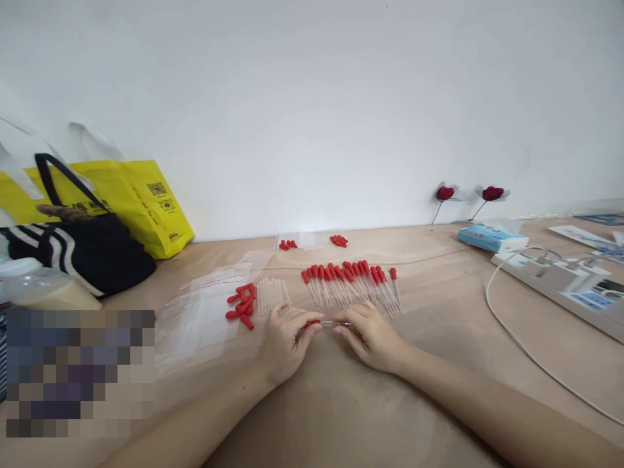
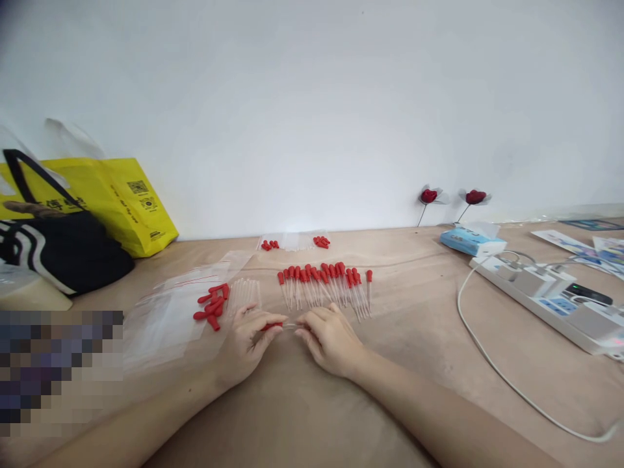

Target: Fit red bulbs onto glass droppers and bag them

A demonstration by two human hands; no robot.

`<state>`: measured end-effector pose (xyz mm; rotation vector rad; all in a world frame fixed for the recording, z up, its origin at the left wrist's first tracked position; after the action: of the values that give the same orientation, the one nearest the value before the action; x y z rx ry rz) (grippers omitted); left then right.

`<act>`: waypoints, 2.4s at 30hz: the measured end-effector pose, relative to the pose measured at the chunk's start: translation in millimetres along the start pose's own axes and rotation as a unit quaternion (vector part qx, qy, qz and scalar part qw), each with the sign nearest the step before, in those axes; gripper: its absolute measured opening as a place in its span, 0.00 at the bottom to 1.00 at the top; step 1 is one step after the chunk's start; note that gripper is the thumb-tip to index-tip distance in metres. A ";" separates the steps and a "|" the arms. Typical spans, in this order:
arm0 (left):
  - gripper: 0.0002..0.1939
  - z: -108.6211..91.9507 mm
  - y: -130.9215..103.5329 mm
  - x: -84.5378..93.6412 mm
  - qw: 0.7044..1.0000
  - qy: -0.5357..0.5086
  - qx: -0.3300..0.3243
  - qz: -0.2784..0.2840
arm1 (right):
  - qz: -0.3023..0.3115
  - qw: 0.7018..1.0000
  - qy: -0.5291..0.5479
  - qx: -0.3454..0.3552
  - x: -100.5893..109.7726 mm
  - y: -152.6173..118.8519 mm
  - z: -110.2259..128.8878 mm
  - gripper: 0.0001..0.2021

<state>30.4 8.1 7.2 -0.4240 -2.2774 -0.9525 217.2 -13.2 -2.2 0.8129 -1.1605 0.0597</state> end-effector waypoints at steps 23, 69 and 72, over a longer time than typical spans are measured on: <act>0.06 1.0 3.9 6.7 0.998 -0.011 0.009 0.060 | -0.008 0.993 -0.113 0.044 0.6 2.3 -4.6 0.08; 0.14 95.8 24.5 102.8 0.883 0.272 0.382 -0.015 | 0.203 0.934 -0.174 -0.239 -61.8 126.1 48.8 0.10; 0.12 93.1 24.6 103.8 0.882 0.267 0.386 -0.033 | 0.211 0.933 -0.173 -0.237 -62.3 128.4 53.2 0.11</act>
<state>-74.8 97.8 37.7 0.2464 -1.9426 -0.0902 92.0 69.8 23.3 0.1356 -1.5900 -0.0109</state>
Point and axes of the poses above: each hand's wrist, its own y-axis towards the middle knuckle, its own x-axis out of the back of the hand, z = x × y, the point moved 1 cm from there along y, towards the middle knuckle, and after that the axes turned 15 degrees about -y, right-handed, at the moved point
